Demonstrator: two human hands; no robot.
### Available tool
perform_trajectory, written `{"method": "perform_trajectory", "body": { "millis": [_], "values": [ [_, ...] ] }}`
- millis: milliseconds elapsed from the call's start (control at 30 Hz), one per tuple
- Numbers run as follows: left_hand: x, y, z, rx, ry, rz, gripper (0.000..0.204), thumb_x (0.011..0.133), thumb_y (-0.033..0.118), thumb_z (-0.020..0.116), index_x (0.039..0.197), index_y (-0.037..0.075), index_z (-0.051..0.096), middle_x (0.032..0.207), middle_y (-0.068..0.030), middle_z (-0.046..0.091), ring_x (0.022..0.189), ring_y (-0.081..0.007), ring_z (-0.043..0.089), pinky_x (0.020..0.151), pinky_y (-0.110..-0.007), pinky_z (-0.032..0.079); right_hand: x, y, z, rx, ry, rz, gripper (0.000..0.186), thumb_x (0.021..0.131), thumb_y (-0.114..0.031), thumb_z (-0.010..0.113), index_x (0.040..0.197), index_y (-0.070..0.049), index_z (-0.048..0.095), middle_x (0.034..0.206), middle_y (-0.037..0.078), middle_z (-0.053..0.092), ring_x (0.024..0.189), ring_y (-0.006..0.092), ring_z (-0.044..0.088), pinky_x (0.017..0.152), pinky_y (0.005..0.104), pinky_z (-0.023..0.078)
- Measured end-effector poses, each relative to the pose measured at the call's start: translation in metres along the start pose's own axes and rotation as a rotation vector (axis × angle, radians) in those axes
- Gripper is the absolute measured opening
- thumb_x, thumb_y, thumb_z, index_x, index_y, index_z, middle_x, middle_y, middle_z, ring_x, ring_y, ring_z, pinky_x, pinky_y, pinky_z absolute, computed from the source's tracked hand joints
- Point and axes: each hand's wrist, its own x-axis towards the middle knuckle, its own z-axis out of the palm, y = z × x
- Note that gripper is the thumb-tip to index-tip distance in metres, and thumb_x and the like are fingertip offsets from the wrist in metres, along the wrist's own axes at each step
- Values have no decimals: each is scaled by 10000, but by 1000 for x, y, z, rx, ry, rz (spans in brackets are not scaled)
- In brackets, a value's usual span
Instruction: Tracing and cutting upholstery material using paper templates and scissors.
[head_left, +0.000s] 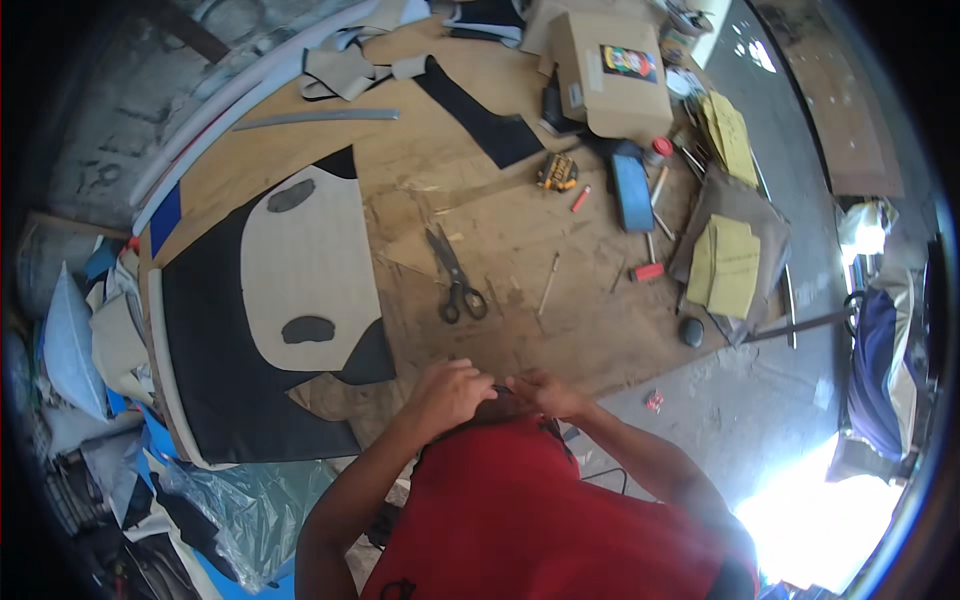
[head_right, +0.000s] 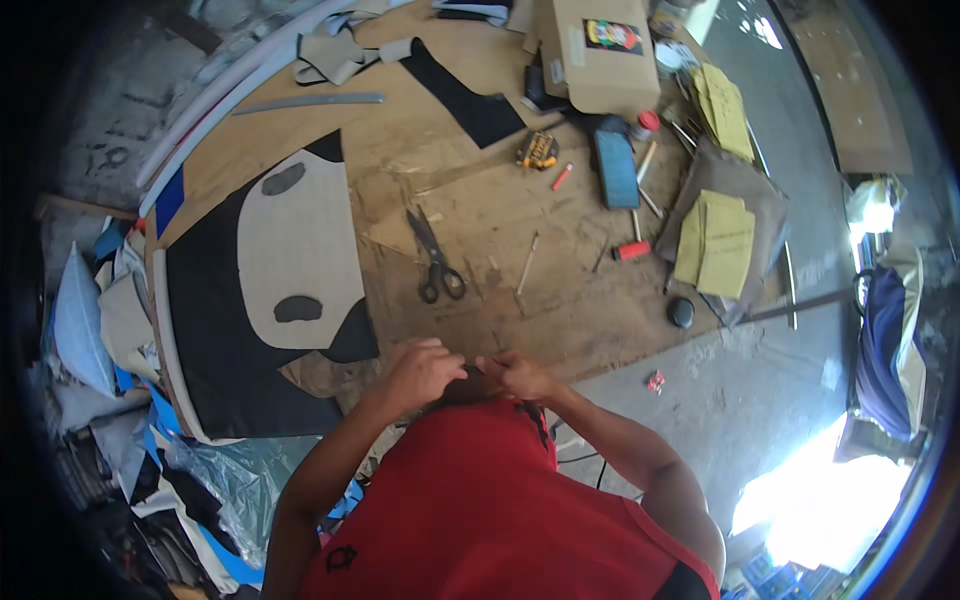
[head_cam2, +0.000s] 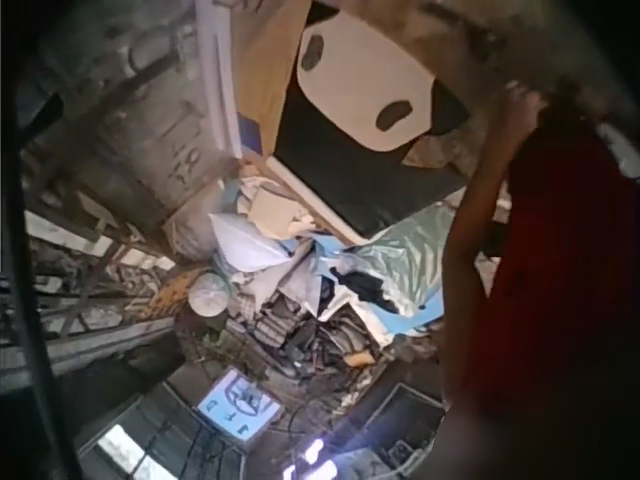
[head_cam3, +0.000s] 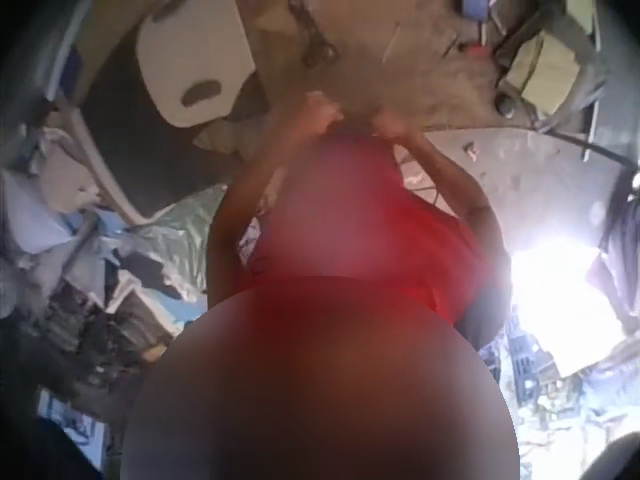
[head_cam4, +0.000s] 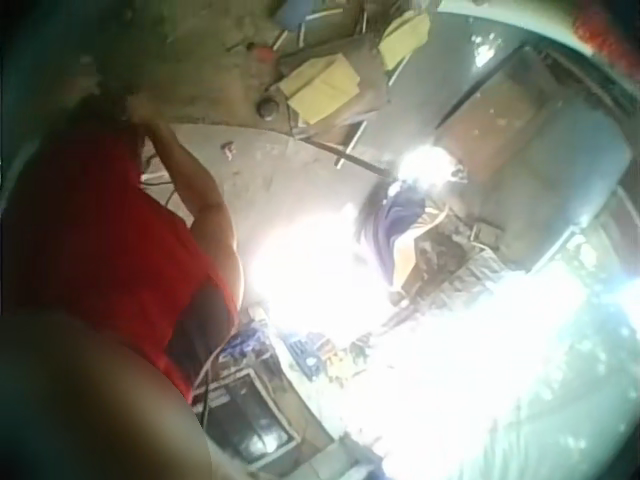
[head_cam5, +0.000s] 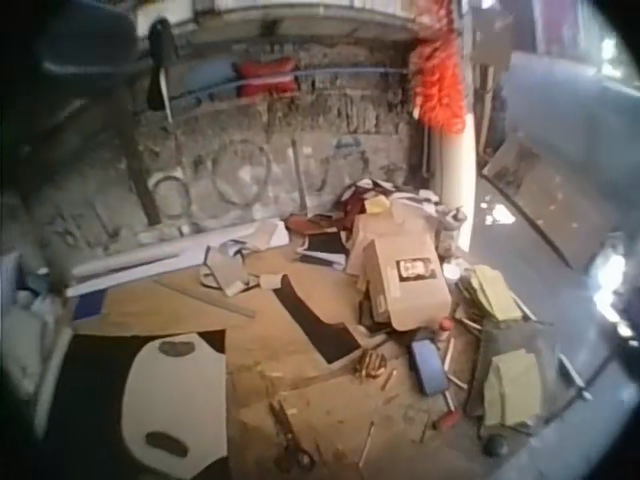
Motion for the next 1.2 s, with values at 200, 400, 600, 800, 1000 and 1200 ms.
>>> {"method": "perform_trajectory", "body": {
  "millis": [200, 400, 600, 800, 1000, 1200],
  "values": [
    [23, -36, -14, -161, -146, 93, 313, 700, 298, 847, 960, 141, 769, 1016, -6, 763, 993, -197, 661, 854, -366, 503, 17, -28, -12, 205, -434, -74, 371, 1030, -360, 682, 836, -53, 754, 656, -10, 582, 544, 93, 436, 510, 267, 351],
    [89, -69, -47, -88, 162, 120, 821, 543, 245, 918, 1316, 128, 669, 1357, -40, 659, 1280, -239, 579, 1086, -430, 426, 63, -18, -38, 118, -236, -216, 168, 948, -183, 785, 859, -44, 818, 640, -47, 607, 568, 49, 463, 529, 232, 347],
    [108, -130, -20, -324, 412, -299, 440, 859, 73, 716, 1289, 50, 626, 1217, -137, 673, 1071, -356, 626, 938, -412, 512, 56, -86, -66, 127, 230, -364, 97, 845, 11, 721, 937, -14, 742, 759, 15, 672, 650, 96, 581, 596, 229, 452],
    [67, -77, 41, -306, 355, -164, 307, 901, 82, 694, 1204, 36, 671, 1146, -120, 695, 997, -326, 645, 902, -423, 517, 37, -58, -81, 83, 590, -523, 108, 817, 3, 712, 918, -31, 721, 779, -1, 662, 676, 84, 561, 641, 215, 438],
    [14, -32, 85, -371, 84, -134, 224, 916, 75, 689, 1132, 20, 715, 1140, -128, 719, 1075, -327, 658, 927, -424, 532, -3, -6, -88, 34, 956, -505, 98, 775, 6, 679, 856, -48, 687, 765, -13, 638, 686, 80, 533, 654, 217, 423],
    [-26, -27, 93, -265, 117, -112, 213, 922, 73, 684, 1124, 23, 732, 1185, -135, 727, 1162, -338, 648, 982, -431, 530, -35, 28, -102, 24, 1069, -542, 109, 779, -9, 675, 882, -42, 657, 755, 13, 631, 662, 100, 565, 635, 231, 440]
  ]
}}
